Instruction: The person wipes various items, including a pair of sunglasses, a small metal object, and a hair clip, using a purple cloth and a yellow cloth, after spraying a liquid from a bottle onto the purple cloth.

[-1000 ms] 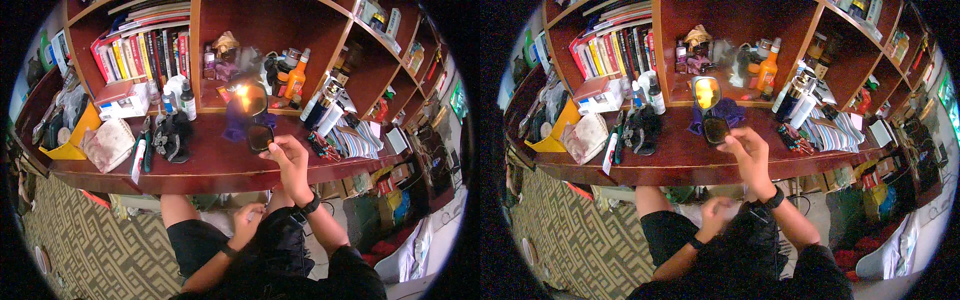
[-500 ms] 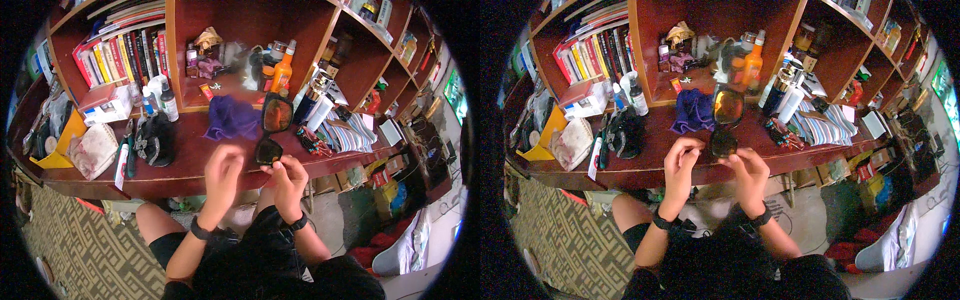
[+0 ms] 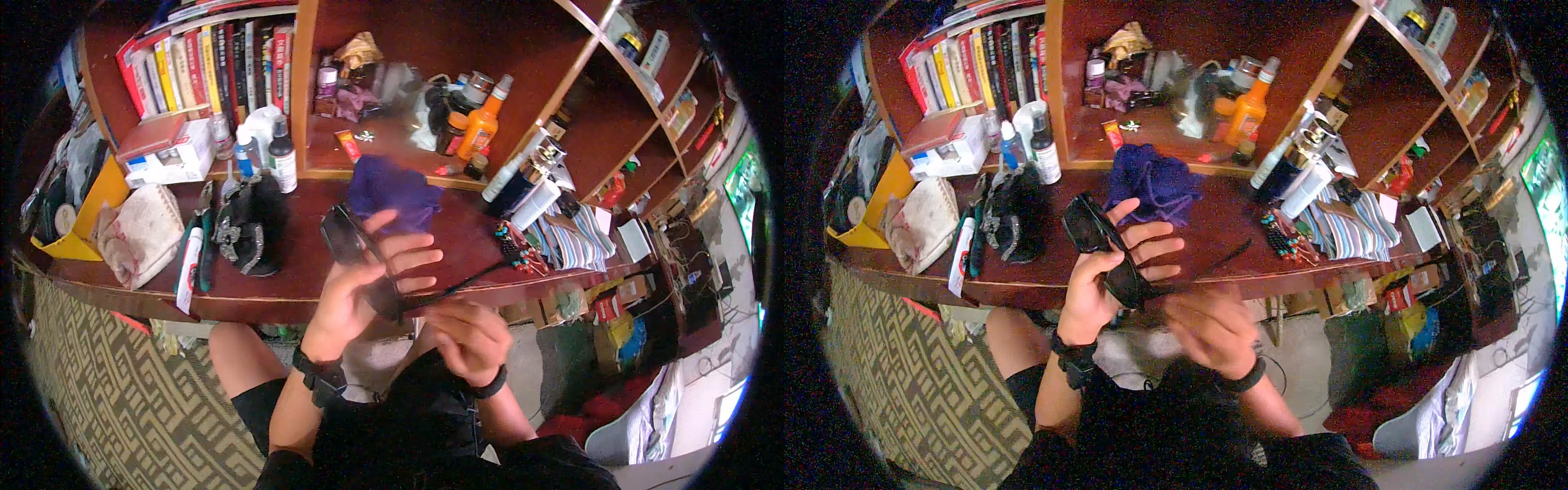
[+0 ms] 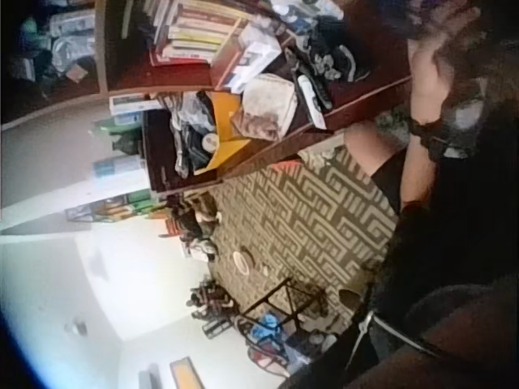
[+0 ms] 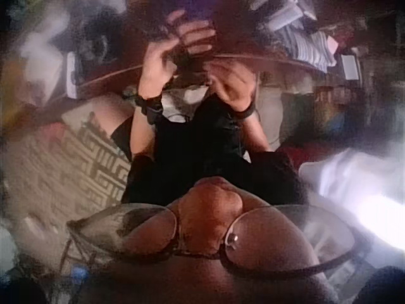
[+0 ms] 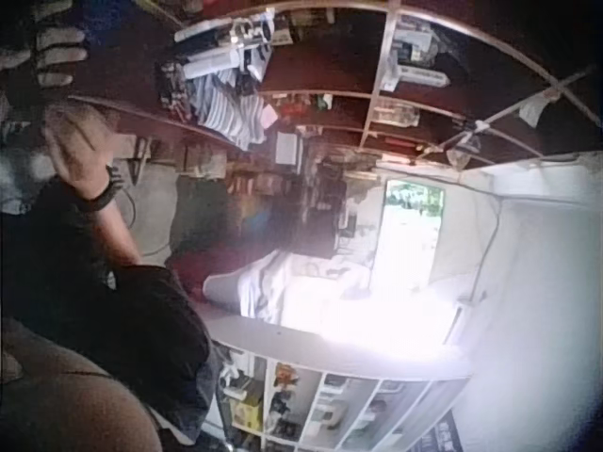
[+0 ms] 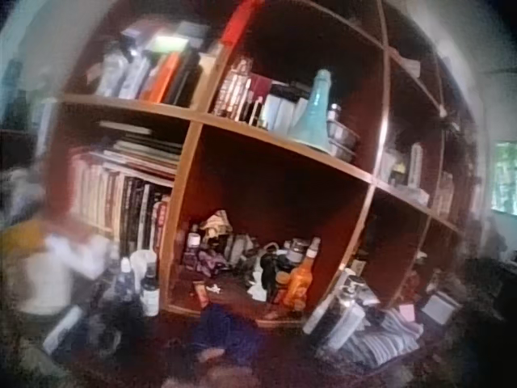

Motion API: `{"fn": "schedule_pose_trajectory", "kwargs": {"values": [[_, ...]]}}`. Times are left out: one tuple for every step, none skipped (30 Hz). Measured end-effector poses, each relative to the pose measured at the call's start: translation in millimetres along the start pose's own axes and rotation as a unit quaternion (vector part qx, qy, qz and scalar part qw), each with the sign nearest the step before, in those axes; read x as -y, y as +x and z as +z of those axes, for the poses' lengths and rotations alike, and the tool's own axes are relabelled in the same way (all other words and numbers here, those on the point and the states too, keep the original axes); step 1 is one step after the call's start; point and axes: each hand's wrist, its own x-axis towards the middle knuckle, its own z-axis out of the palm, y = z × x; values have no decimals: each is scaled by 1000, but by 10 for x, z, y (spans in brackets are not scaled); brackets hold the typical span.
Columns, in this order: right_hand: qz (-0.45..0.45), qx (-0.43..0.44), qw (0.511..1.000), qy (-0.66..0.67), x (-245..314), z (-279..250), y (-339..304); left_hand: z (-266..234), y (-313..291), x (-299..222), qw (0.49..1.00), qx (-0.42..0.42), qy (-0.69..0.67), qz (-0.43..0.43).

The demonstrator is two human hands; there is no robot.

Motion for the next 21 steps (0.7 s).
{"fn": "schedule_pose_trajectory", "kwargs": {"values": [[-9, -42, 999, -12, -24, -40, -34, -24, -4, -14, 999, 13, -35, 4], [-24, -95, 994, -38, -32, -60, -7, -65, -2, -16, 997, 26, -71, 9], [22, -175, 984, -5, -45, -27, -8, -102, -4, -16, 993, 39, -106, 15], [40, -173, 984, -14, -83, -54, 39, -123, 6, -1, 991, 45, -128, 18], [56, -170, 984, -23, -130, -75, 140, -171, 3, -14, 986, 77, -148, 11], [70, -157, 985, -15, -165, -42, 268, -220, 1, -27, 980, 108, -169, 5], [82, -143, 986, -9, -212, -9, 406, -248, -7, -37, 971, 141, -191, -1], [109, -111, 988, 20, -294, 11, 473, -149, -45, -84, 982, 90, -167, -4], [147, -83, 984, 51, -343, 36, 557, -186, -54, -48, 973, 127, -194, 7], [205, -68, 968, 125, -371, 97, 627, -259, -60, -3, 961, 165, -219, 19], [262, -55, 943, 197, -404, 173, 688, -260, -56, -3, 948, 203, -244, 27], [253, -23, 946, 201, -459, 253, 741, -227, -89, -29, 965, 165, -201, 25], [245, 8, 947, 207, -501, 342, 798, -196, -107, -48, 970, 152, -186, 28], [197, 40, 961, 189, -501, 433, 873, -171, -116, -50, 975, 140, -172, 32], [112, 95, 984, 97, -559, 495, 918, -150, -127, -52, 979, 127, -158, 35], [67, 114, 991, 17, -528, 569, 939, -139, -154, -51, 981, 129, -139, 40], [31, 138, 989, -44, -536, 623, 939, -148, -170, -57, 984, 129, -118, 36], [-9, 156, 982, -103, -545, 680, 944, -164, -180, -66, 986, 129, -96, 32], [-38, 182, 972, -146, -605, 724, 931, -171, -179, -60, 988, 131, -79, 27], [-67, 207, 958, -188, -639, 744, 930, -165, -157, -47, 990, 125, -70, 21], [-22, 222, 957, -184, -645, 732, 933, -168, -151, -24, 990, 118, -73, 18]]}}
